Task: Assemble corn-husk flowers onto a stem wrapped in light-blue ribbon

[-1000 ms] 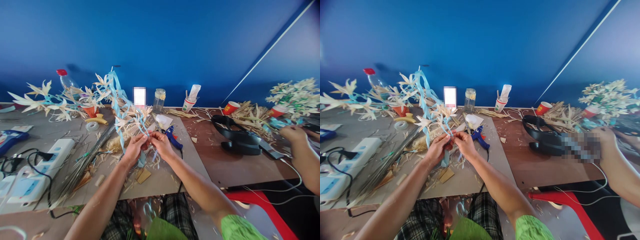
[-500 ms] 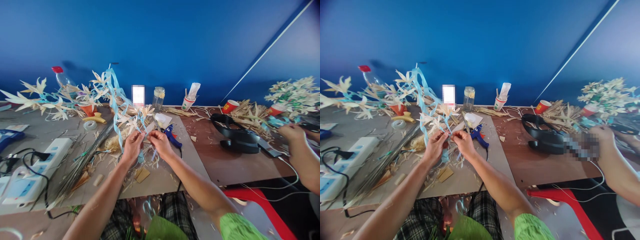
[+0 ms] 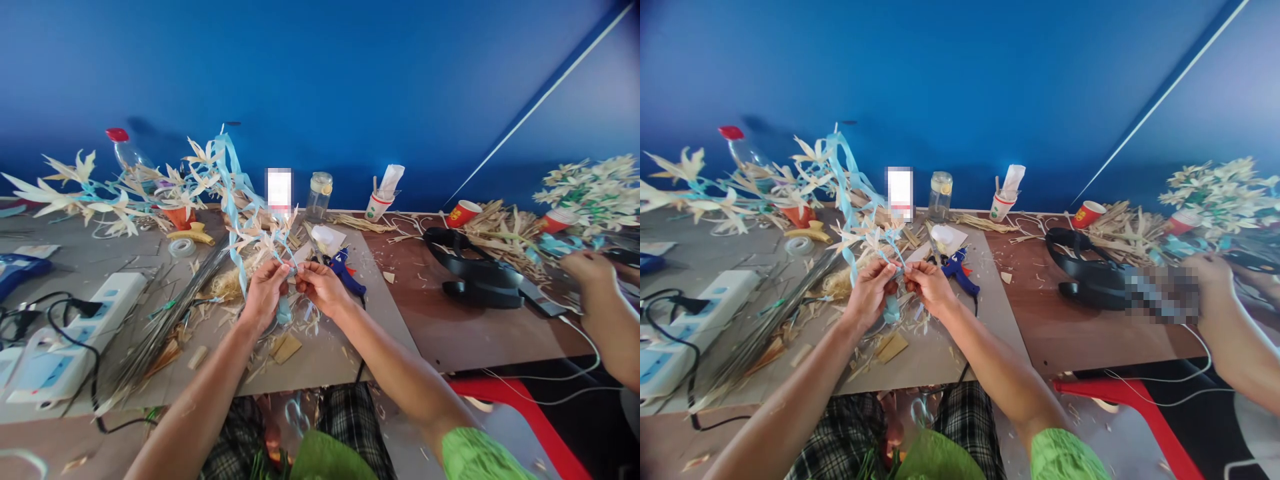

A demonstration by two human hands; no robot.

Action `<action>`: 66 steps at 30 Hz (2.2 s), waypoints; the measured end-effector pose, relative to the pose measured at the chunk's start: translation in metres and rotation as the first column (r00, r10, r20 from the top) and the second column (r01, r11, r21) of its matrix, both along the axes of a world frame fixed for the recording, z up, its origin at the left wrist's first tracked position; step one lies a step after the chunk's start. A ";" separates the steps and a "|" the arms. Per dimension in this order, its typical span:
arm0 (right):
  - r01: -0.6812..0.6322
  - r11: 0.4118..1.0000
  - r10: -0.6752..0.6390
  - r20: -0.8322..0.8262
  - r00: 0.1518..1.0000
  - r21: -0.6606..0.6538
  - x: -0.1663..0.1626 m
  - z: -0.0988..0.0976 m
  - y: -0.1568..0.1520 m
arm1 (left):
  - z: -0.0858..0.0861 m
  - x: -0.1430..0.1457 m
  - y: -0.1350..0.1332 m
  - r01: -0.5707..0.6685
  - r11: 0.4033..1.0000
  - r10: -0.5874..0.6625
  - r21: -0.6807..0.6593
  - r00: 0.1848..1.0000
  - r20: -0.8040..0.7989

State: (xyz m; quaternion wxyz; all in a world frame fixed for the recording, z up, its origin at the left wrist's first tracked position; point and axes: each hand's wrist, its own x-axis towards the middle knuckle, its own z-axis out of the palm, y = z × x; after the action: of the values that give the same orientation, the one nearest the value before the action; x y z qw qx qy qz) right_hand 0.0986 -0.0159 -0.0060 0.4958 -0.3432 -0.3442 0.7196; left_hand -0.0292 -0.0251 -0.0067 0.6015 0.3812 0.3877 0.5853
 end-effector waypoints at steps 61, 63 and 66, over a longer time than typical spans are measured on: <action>0.025 0.995 -0.017 -0.071 0.997 0.101 -0.002 0.000 -0.002 | 0.000 -0.001 0.000 -0.034 0.999 0.031 -0.029 0.997 -0.077; 0.021 0.995 -0.015 -0.061 0.998 0.097 -0.001 0.000 -0.002 | 0.000 -0.001 0.000 -0.015 0.999 0.013 -0.039 0.999 -0.052; 0.000 0.996 0.005 -0.058 0.998 0.091 0.000 -0.002 0.000 | 0.001 -0.001 0.000 -0.012 0.999 0.011 -0.040 0.999 -0.047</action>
State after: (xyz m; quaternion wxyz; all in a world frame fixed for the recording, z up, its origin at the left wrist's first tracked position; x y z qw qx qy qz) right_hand 0.0987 -0.0161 -0.0078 0.5199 -0.2985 -0.3626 0.7135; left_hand -0.0303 -0.0249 -0.0055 0.5965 0.3803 0.4156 0.5717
